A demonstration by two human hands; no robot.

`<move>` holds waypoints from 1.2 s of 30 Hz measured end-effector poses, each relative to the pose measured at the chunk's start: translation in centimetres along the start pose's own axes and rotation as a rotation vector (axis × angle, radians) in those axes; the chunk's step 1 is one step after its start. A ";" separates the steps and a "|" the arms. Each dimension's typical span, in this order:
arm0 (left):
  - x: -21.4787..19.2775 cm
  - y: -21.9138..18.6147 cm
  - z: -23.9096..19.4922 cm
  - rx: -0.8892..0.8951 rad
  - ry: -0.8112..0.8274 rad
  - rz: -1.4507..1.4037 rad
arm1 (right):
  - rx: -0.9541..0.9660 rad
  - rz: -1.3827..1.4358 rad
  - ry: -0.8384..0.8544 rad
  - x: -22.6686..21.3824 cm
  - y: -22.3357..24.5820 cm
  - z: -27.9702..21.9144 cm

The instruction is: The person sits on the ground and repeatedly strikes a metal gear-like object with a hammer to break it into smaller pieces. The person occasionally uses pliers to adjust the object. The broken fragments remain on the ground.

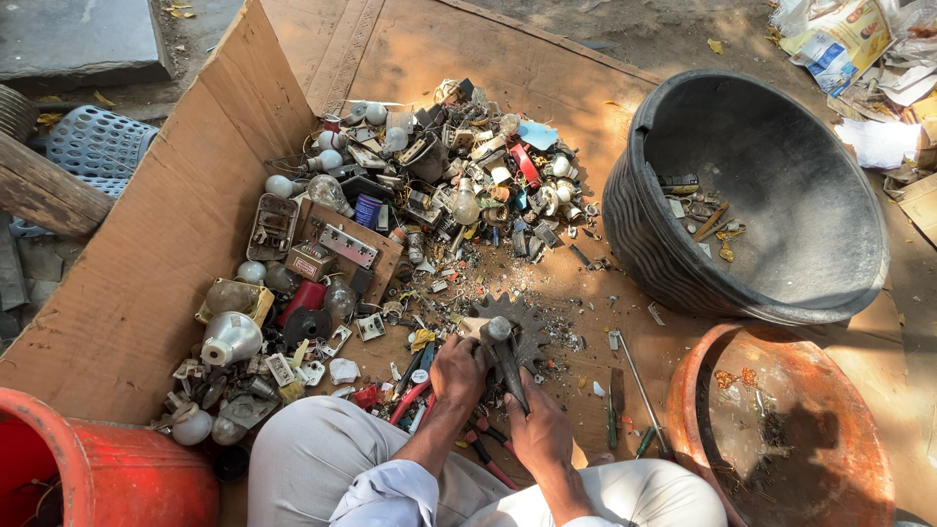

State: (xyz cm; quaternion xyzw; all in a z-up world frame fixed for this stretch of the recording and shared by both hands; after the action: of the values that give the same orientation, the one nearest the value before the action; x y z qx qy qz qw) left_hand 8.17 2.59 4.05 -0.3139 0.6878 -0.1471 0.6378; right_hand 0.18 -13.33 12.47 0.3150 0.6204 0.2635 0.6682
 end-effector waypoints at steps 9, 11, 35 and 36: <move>0.3 0.8 -0.1 0.017 -0.112 -0.064 | -0.127 0.145 -0.157 -1.4 0.8 -1.0; 0.3 0.5 0.0 0.011 -0.073 -0.065 | -0.092 -0.055 -0.046 -0.5 0.7 -0.2; 1.8 1.6 1.3 -0.006 0.095 -1.022 | 0.723 0.992 -0.038 3.7 -9.2 -1.6; 1.5 1.0 1.0 0.035 0.110 -1.051 | 0.770 1.023 -0.009 4.4 -9.6 -2.0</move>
State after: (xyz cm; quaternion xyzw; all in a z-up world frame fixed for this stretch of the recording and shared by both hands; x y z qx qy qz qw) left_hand 8.92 2.60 2.10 -0.5974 0.4678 -0.4746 0.4461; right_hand -1.81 -16.26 2.30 0.7897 0.4391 0.3060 0.2997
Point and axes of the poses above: each hand's wrist, its own z-axis towards the middle knuckle, its own x-axis out of the palm, y = z × x, the point moved 9 cm from there along z, towards the middle knuckle, and after that the axes turned 14 degrees about z, right-handed, at the moved point
